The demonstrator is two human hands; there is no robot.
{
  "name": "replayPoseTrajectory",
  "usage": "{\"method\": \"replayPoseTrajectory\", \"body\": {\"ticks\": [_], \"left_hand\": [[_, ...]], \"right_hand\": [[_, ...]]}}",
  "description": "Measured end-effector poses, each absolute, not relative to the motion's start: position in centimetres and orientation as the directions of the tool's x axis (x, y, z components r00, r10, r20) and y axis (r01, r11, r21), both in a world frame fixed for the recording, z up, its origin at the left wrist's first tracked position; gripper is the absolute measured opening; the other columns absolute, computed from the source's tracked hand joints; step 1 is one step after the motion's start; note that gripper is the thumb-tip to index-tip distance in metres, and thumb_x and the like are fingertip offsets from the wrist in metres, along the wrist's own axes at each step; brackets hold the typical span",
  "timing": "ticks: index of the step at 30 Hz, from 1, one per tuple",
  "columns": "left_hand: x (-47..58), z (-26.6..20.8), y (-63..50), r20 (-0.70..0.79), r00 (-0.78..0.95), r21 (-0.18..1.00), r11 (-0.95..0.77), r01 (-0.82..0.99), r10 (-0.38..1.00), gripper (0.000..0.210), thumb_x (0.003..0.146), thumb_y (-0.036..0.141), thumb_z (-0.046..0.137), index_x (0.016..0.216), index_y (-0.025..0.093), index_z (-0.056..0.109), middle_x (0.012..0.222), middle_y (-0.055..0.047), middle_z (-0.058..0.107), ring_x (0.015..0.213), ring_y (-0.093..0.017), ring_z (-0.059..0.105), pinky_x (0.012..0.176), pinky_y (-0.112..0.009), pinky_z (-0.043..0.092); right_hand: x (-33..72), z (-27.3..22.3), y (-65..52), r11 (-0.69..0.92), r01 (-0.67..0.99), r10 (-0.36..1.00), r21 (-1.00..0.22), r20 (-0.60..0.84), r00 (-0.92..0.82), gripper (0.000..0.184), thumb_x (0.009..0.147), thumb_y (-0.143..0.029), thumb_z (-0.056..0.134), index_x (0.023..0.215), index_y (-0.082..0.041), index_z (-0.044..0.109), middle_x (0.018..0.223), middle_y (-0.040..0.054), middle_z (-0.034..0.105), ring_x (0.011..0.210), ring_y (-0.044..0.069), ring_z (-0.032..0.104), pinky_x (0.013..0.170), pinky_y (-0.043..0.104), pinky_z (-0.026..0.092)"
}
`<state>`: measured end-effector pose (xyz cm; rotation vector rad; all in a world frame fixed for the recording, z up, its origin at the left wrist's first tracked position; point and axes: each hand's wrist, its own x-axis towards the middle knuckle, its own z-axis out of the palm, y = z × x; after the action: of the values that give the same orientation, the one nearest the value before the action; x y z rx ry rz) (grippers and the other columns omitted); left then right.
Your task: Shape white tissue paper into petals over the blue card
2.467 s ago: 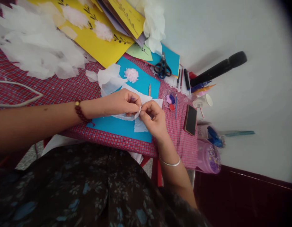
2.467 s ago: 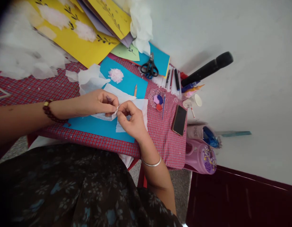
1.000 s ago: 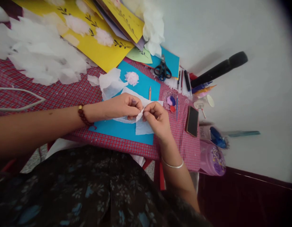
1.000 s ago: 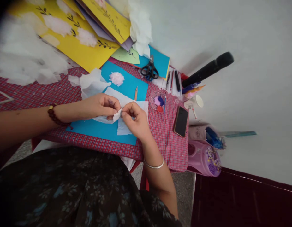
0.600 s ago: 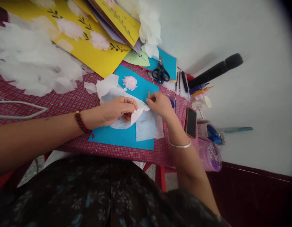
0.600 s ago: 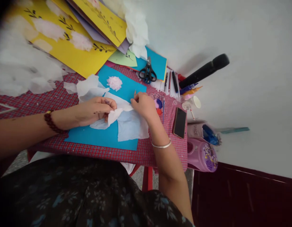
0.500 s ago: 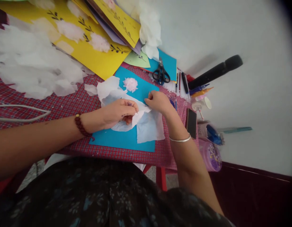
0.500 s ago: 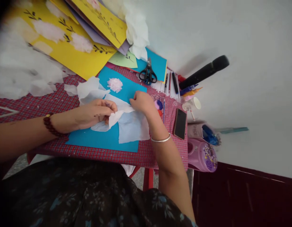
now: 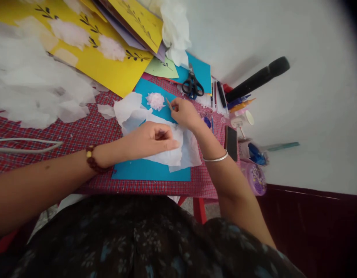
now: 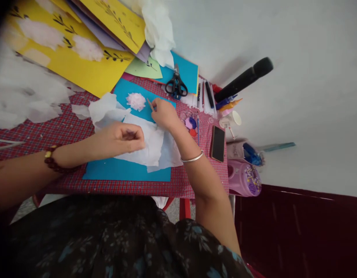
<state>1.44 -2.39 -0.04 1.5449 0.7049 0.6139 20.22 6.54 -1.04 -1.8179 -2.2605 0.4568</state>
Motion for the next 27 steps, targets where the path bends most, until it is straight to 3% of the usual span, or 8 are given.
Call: {"method": "replayPoseTrajectory", "body": {"ticks": [4,7,11,19,21,23,25,27], "left_hand": [[1.4,-0.8,-3.1,0.216,0.764,0.806,-0.552,0.212,0.608,0.023,0.081,0.039,0.068,0.081,0.017,0.06,0.081,-0.002,0.063,0.076,-0.016,0.058,0.07,-0.027,0.044],[1.7,-1.7,-3.8,0.307,0.839,0.611,-0.769,0.188,0.449,0.02,0.087,0.035,0.063,0.094,0.017,0.064,0.101,-0.008,0.066,0.098,-0.022,0.06,0.086,-0.033,0.044],[2.4,-2.4,-4.7,0.34,0.872,0.478,-0.863,0.161,0.351,0.02,0.092,0.032,0.056,0.1,0.016,0.064,0.107,-0.01,0.066,0.101,-0.023,0.059,0.091,-0.036,0.044],[4.2,-3.1,-5.7,0.292,0.829,0.318,-0.866,0.386,0.477,0.017,0.091,0.027,0.053,0.098,0.013,0.061,0.102,-0.012,0.064,0.095,-0.026,0.057,0.081,-0.038,0.045],[4.6,-3.0,-5.5,0.253,0.826,0.36,-0.841,0.404,0.505,0.015,0.091,0.022,0.049,0.091,0.014,0.061,0.095,-0.01,0.064,0.092,-0.025,0.058,0.08,-0.038,0.044],[4.8,-2.6,-5.0,0.201,0.781,0.532,-0.735,0.42,0.592,0.014,0.088,0.019,0.049,0.083,0.015,0.061,0.087,-0.007,0.064,0.086,-0.022,0.058,0.077,-0.035,0.044],[4.6,-1.8,-4.2,0.107,0.702,0.753,-0.518,0.405,0.704,0.011,0.085,0.02,0.052,0.077,0.015,0.059,0.08,-0.004,0.063,0.077,-0.017,0.057,0.072,-0.03,0.043],[4.3,-0.8,-3.3,0.016,0.643,0.899,-0.293,0.326,0.765,0.009,0.081,0.023,0.057,0.075,0.016,0.057,0.073,-0.001,0.06,0.068,-0.013,0.054,0.065,-0.026,0.041]], "right_hand": [[20.2,1.4,6.7,0.223,0.792,0.971,-0.568,0.199,-0.13,0.013,0.086,-0.009,0.051,0.08,-0.02,0.052,0.08,-0.0004,0.061,0.082,0.016,0.061,0.075,0.031,0.046],[21.1,4.2,4.4,0.348,0.57,0.915,-0.744,0.402,-0.034,0.019,0.091,-0.009,0.047,0.082,-0.025,0.044,0.08,-0.0028,0.062,0.077,0.014,0.065,0.066,0.028,0.049],[23.1,6.2,-1.8,0.401,0.461,0.886,-0.792,0.463,0.023,0.013,0.096,-0.02,0.051,0.088,-0.03,0.048,0.085,-0.0012,0.066,0.073,0.014,0.066,0.06,0.029,0.051],[25.8,0.5,-9.6,0.243,0.504,0.946,-0.829,0.318,0.067,0.005,0.094,-0.032,0.056,0.093,-0.028,0.056,0.088,0.0011,0.068,0.077,0.016,0.066,0.07,0.035,0.054],[25.9,-0.3,-9.6,0.232,0.485,0.951,-0.843,0.302,0.07,0.009,0.094,-0.034,0.056,0.102,-0.03,0.057,0.088,0.0016,0.068,0.077,0.018,0.065,0.07,0.037,0.054],[26.0,0.0,-9.4,0.237,0.452,0.938,-0.86,0.323,0.125,0.026,0.093,-0.037,0.057,0.119,-0.034,0.053,0.087,0.002,0.067,0.078,0.02,0.066,0.07,0.039,0.054],[26.1,1.1,-9.0,0.246,0.404,0.921,-0.881,0.342,0.186,0.038,0.092,-0.04,0.057,0.129,-0.037,0.048,0.087,0.0023,0.067,0.077,0.021,0.067,0.068,0.038,0.053],[26.3,2.5,-8.5,0.264,0.303,0.924,-0.916,0.33,0.193,0.031,0.09,-0.04,0.057,0.121,-0.035,0.054,0.08,0.0014,0.065,0.07,0.019,0.065,0.063,0.035,0.052]]}}
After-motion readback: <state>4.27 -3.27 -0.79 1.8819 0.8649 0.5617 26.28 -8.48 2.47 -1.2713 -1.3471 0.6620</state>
